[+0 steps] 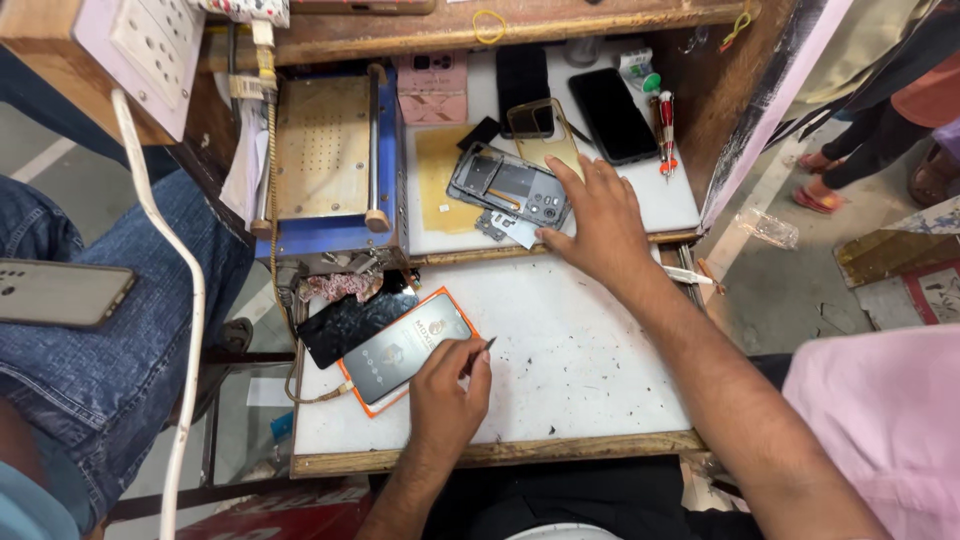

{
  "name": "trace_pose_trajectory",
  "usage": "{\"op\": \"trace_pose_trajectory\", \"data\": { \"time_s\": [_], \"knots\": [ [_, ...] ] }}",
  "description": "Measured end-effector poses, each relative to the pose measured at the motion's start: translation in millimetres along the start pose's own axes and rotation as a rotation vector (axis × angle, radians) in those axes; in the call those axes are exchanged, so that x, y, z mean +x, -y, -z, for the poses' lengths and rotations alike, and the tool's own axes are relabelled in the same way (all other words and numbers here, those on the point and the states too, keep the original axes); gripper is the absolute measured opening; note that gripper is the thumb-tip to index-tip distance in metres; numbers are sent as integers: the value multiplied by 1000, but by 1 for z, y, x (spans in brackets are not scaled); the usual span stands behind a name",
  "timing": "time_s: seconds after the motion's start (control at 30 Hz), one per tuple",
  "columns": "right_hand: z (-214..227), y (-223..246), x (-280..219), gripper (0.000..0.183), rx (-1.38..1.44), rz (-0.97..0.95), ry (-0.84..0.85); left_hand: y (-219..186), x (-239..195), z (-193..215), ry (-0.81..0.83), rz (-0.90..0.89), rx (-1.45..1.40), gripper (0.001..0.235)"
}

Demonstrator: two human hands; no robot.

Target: The person disassembles and reassembles smartphones on a workbench. They remove back covers, handle internal components, and wipe surfaces with a cloth. Tools and spare parts are visible on the table.

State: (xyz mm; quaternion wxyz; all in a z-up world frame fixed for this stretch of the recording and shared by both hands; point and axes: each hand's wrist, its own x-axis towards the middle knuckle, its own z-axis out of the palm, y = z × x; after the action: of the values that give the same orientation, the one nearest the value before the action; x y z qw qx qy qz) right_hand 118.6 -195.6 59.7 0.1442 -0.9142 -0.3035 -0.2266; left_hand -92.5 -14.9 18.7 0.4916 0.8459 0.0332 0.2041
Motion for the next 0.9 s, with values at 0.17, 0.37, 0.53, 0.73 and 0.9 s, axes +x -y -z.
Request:
{"op": "trace_pose_trajectory", "data": {
  "time_s": [0.17,0.37,0.53,0.73,0.9],
  "knots": [
    [2,-6,10,81,285,-132,74,4,-10,1,3,59,22,12],
    [17,-30,-4,67,219,-390,-18,10,-10,7,-6,52,-37,10],
    [8,-42,-4,65,-124,-416,33,4,-8,-1,37,35,-51,10],
    [-16,-25,17,21,-165,1,-141,1,-12,-5,59,23,-26,11],
    [-41,-13,61,28,28,-169,329,3,-23,-5,66,7,-31,12]
  ]
}}
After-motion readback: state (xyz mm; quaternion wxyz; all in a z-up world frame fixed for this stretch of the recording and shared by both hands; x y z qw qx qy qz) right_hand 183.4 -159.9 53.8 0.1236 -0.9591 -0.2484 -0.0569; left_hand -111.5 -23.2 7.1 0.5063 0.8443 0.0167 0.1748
